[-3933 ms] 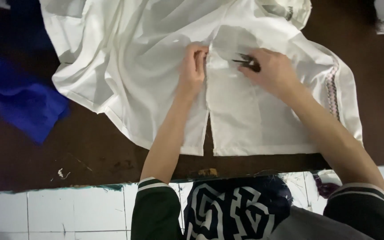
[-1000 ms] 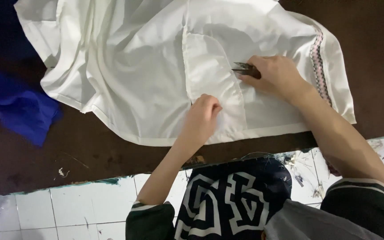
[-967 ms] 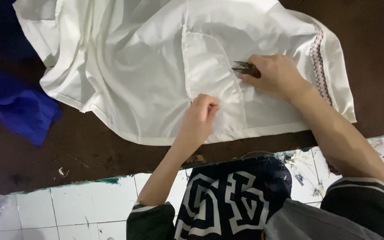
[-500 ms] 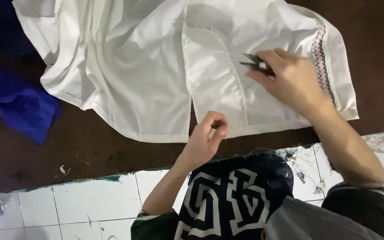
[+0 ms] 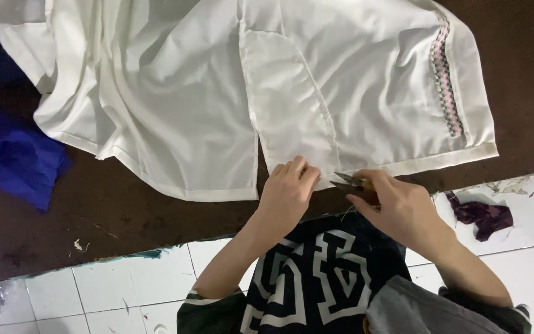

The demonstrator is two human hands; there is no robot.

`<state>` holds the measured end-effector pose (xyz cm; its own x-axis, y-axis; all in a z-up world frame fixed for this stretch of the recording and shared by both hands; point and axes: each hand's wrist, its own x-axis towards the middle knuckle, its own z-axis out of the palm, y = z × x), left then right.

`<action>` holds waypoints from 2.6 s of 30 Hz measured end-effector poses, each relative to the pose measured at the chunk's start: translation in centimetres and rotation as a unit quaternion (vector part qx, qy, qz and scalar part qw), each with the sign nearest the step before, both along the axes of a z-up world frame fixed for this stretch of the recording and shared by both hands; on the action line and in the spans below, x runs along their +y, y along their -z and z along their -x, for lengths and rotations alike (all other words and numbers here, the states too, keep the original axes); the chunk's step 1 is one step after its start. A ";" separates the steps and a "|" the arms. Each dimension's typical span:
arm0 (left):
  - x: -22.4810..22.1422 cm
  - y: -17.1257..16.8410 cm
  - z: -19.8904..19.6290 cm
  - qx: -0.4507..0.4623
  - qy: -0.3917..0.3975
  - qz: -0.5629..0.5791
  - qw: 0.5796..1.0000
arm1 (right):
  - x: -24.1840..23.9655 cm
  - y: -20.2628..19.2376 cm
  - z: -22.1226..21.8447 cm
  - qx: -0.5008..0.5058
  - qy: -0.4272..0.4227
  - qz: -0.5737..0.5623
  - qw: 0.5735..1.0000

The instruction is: Trimming loose threads from a white garment using thread snips on a work table in a factory setting.

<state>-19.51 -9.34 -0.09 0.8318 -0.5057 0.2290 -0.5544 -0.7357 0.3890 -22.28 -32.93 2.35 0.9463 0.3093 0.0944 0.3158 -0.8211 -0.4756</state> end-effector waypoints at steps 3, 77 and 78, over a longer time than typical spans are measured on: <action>-0.2 -0.8 -0.1 0.006 0.003 0.026 1.000 | 0.1 0.4 0.2 -0.013 -0.004 0.022 1.000; 2.8 -0.4 0.7 0.147 -0.045 0.195 0.969 | -1.1 1.4 -1.0 -0.024 0.173 -0.019 0.984; 3.3 -1.7 0.6 0.170 -0.060 0.283 0.942 | -0.9 1.0 -1.1 -0.014 0.175 -0.040 0.984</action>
<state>-20.08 -6.06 1.60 0.9490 -0.2809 0.1434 -0.2530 -0.4066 0.8779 -21.22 -33.79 1.39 0.9901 -0.0441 0.1335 0.0349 -0.8426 -0.5374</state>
